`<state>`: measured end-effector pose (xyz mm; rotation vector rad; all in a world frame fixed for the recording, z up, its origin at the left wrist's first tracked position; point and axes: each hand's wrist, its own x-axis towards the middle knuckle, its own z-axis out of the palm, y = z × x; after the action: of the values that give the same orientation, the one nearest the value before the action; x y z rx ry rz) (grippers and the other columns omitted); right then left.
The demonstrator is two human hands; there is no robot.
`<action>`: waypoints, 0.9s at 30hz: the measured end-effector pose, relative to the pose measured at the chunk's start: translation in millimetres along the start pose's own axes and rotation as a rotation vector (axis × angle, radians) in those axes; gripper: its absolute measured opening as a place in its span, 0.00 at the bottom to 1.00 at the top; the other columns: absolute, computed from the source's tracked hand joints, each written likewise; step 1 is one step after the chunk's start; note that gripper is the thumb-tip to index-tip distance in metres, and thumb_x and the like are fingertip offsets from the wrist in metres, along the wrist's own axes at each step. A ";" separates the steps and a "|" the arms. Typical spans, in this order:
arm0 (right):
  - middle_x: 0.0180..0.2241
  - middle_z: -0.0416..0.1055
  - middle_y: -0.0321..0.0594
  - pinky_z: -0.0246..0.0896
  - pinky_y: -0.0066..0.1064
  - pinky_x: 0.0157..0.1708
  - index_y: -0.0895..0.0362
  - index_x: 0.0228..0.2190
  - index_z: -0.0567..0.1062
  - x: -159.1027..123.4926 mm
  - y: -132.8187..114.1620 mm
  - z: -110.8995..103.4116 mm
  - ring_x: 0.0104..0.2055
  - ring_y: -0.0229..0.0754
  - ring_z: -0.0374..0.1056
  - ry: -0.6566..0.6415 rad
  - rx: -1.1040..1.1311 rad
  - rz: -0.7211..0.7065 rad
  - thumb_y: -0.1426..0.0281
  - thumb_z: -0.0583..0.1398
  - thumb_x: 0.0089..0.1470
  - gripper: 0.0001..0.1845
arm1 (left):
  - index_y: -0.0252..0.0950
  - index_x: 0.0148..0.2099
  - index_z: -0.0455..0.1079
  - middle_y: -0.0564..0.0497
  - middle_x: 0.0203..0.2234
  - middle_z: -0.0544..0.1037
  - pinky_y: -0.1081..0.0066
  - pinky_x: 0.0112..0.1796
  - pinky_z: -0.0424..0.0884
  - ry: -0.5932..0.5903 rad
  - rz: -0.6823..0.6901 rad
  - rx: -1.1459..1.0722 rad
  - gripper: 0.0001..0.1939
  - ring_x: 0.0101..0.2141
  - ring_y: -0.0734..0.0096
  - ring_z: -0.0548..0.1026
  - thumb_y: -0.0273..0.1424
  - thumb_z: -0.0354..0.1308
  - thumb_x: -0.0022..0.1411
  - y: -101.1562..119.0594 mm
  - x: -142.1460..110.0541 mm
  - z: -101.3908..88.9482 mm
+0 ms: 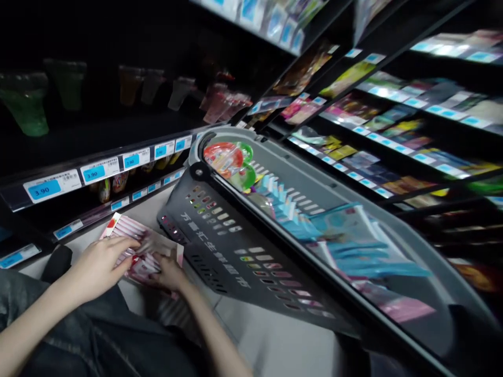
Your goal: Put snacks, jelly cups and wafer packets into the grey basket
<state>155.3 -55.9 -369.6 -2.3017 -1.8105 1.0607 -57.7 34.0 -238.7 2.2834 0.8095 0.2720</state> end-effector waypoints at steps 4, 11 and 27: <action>0.38 0.72 0.40 0.57 0.27 0.38 0.57 0.44 0.69 -12.5 -3.9 -17.4 0.40 0.43 0.66 0.015 0.098 -0.113 0.71 0.60 0.42 0.23 | 0.42 0.48 0.69 0.54 0.45 0.76 0.68 0.47 0.65 0.047 -0.074 -0.086 0.15 0.46 0.65 0.72 0.34 0.48 0.60 -3.4 2.0 -1.8; 0.33 0.72 0.37 0.60 0.33 0.39 0.58 0.33 0.72 -24.6 -8.1 -36.9 0.37 0.44 0.66 0.208 0.821 -0.158 0.68 0.66 0.33 0.20 | 0.41 0.47 0.69 0.49 0.44 0.77 0.63 0.48 0.64 0.058 -0.180 -0.306 0.15 0.46 0.61 0.72 0.32 0.51 0.57 -7.9 7.2 -3.1; 0.36 0.72 0.43 0.60 0.35 0.42 0.57 0.39 0.75 -57.2 -65.6 -14.8 0.42 0.48 0.65 0.569 1.287 -0.047 0.54 0.60 0.46 0.23 | 0.34 0.52 0.66 0.47 0.32 0.81 0.59 0.49 0.65 -0.139 -0.530 -1.849 0.29 0.41 0.57 0.76 0.19 0.60 0.44 3.1 9.1 63.8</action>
<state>101.9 -78.8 -303.1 -1.4601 -0.5875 0.9476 -23.7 3.3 -284.1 0.3386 0.5596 0.3588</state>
